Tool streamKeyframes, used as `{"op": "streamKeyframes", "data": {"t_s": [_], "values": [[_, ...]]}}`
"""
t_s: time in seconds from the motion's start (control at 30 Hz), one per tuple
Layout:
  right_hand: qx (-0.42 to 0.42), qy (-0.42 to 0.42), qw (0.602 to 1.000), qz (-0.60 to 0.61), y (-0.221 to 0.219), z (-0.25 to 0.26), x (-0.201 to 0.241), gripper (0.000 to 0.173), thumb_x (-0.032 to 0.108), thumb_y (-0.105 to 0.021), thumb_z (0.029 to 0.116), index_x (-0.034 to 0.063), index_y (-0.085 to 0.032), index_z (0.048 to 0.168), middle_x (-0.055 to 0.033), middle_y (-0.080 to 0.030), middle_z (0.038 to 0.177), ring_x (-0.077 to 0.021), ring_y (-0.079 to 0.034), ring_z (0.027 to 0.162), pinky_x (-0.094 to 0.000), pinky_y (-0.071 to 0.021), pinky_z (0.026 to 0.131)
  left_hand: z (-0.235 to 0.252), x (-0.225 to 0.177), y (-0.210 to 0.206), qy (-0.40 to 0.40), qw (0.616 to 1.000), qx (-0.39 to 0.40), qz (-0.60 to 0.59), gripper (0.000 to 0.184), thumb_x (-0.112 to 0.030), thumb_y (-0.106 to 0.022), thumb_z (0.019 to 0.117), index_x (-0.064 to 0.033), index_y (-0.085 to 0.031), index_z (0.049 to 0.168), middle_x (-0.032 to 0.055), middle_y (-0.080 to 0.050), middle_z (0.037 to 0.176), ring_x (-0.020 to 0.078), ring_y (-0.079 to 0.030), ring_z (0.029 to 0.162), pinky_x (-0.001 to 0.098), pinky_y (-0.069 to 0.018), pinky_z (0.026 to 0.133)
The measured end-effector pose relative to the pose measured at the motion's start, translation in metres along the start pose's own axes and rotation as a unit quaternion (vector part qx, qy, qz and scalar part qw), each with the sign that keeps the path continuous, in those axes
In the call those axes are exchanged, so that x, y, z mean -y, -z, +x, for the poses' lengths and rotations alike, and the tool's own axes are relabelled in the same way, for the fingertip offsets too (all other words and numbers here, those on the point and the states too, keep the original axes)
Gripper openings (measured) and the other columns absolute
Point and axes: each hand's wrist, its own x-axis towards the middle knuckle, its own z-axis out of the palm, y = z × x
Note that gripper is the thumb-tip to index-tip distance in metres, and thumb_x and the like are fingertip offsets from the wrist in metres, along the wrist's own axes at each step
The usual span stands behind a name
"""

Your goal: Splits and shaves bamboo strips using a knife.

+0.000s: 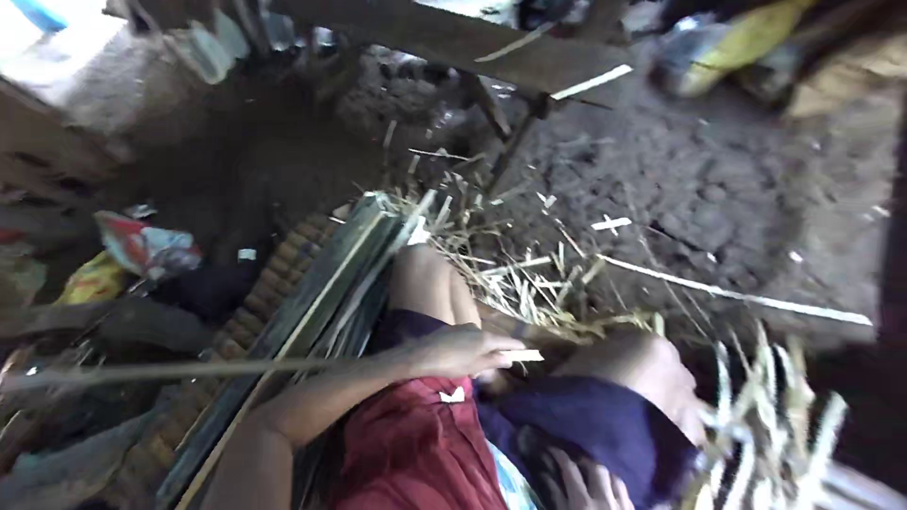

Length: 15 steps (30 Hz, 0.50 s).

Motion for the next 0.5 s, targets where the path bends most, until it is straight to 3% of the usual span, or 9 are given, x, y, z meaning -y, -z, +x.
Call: {"op": "streamKeyframes", "data": {"t_s": [0.03,0.07,0.13,0.2,0.27,0.33,0.4,0.47,0.5], "values": [[-0.068,0.039,0.996,0.029,-0.009,-0.002,-0.002,0.031,0.023,-0.065,0.0961,0.0032,-0.073,0.118,-0.0310,-0.067,0.109,-0.0525,-0.067,0.098,-0.0665,-0.0536,0.077,-0.001,0.002,-0.014,-0.001,0.999,0.008,-0.054,0.039,-0.021,-0.043,0.1111,-0.0060,-0.057,0.144,0.0153,-0.069,0.091,0.0202,-0.063,0.074,0.0370,-0.0527,0.073],[-0.086,0.048,0.994,0.055,-0.007,-0.003,0.001,0.028,0.018,-0.069,0.0938,0.0008,-0.072,0.116,-0.0316,-0.067,0.107,-0.0532,-0.067,0.095,-0.0657,-0.0542,0.075,-0.001,0.006,-0.028,-0.005,0.994,0.007,-0.110,0.038,-0.019,-0.044,0.1106,-0.0037,-0.058,0.142,0.0110,-0.067,0.085,0.0119,-0.056,0.063,0.0279,-0.0481,0.061],[-0.082,0.049,0.992,0.086,-0.004,-0.003,0.005,0.027,0.011,-0.076,0.0875,-0.0026,-0.071,0.111,-0.0301,-0.067,0.102,-0.0511,-0.068,0.092,-0.0617,-0.0554,0.072,0.001,0.016,-0.050,-0.014,0.976,0.007,-0.218,0.035,-0.015,-0.045,0.1092,0.0003,-0.057,0.138,0.0059,-0.069,0.091,0.0009,-0.050,0.057,0.0176,-0.0426,0.053],[-0.081,0.050,0.988,0.118,-0.006,-0.002,0.001,0.019,0.011,-0.073,0.0880,-0.0023,-0.071,0.102,-0.0244,-0.070,0.096,-0.0452,-0.071,0.088,-0.0569,-0.0579,0.071,0.003,0.021,-0.065,-0.026,0.961,0.010,-0.277,0.031,-0.011,-0.045,0.1078,0.0018,-0.060,0.131,0.0010,-0.070,0.092,-0.0046,-0.048,0.055,0.0131,-0.0415,0.051],[-0.088,0.026,0.978,0.186,-0.001,0.002,-0.006,0.020,0.017,-0.067,0.0927,-0.0012,-0.071,0.101,-0.0193,-0.072,0.089,-0.0394,-0.073,0.082,-0.0545,-0.0588,0.068,0.000,0.014,-0.068,-0.007,0.963,0.004,-0.271,0.031,-0.012,-0.045,0.1083,0.0020,-0.062,0.130,-0.0029,-0.067,0.085,-0.0061,-0.043,0.055,0.0122,-0.0372,0.052],[-0.065,-0.037,0.956,0.285,0.016,0.007,-0.013,0.024,0.018,-0.061,0.0989,-0.0021,-0.069,0.110,-0.0196,-0.071,0.082,-0.0378,-0.072,0.071,-0.0568,-0.0561,0.061,-0.007,0.000,-0.064,0.023,0.974,-0.010,-0.226,0.032,-0.017,-0.046,0.1092,0.0004,-0.066,0.127,-0.0048,-0.061,0.076,-0.0046,-0.041,0.056,0.0135,-0.0351,0.053],[-0.043,-0.098,0.923,0.369,0.031,0.014,-0.028,0.030,0.023,-0.057,0.1028,-0.0022,-0.066,0.117,-0.0177,-0.070,0.080,-0.0323,-0.069,0.069,-0.0551,-0.0544,0.063,-0.014,-0.013,-0.058,0.031,0.980,-0.029,-0.193,0.030,-0.021,-0.051,0.1081,-0.0022,-0.071,0.121,-0.0068,-0.059,0.069,-0.0047,-0.044,0.055,0.0128,-0.0372,0.053],[-0.070,-0.113,0.875,0.466,0.038,0.020,-0.043,0.025,0.025,-0.057,0.1027,0.0045,-0.065,0.114,-0.0013,-0.071,0.079,-0.0119,-0.070,0.067,-0.0357,-0.0603,0.065,-0.022,-0.024,-0.050,0.022,0.985,-0.032,-0.168,0.028,-0.022,-0.054,0.1068,-0.0046,-0.074,0.116,-0.0083,-0.061,0.069,-0.0056,-0.047,0.057,0.0121,-0.0394,0.055],[-0.094,-0.106,0.824,0.549,0.041,0.024,-0.046,0.016,0.023,-0.055,0.1029,0.0118,-0.063,0.112,0.0076,-0.071,0.079,-0.0034,-0.069,0.066,-0.0252,-0.0612,0.063,-0.025,-0.029,-0.046,0.013,0.988,-0.029,-0.154,0.027,-0.023,-0.055,0.1066,-0.0062,-0.074,0.115,-0.0091,-0.064,0.073,-0.0063,-0.050,0.060,0.0116,-0.0411,0.057]]}}
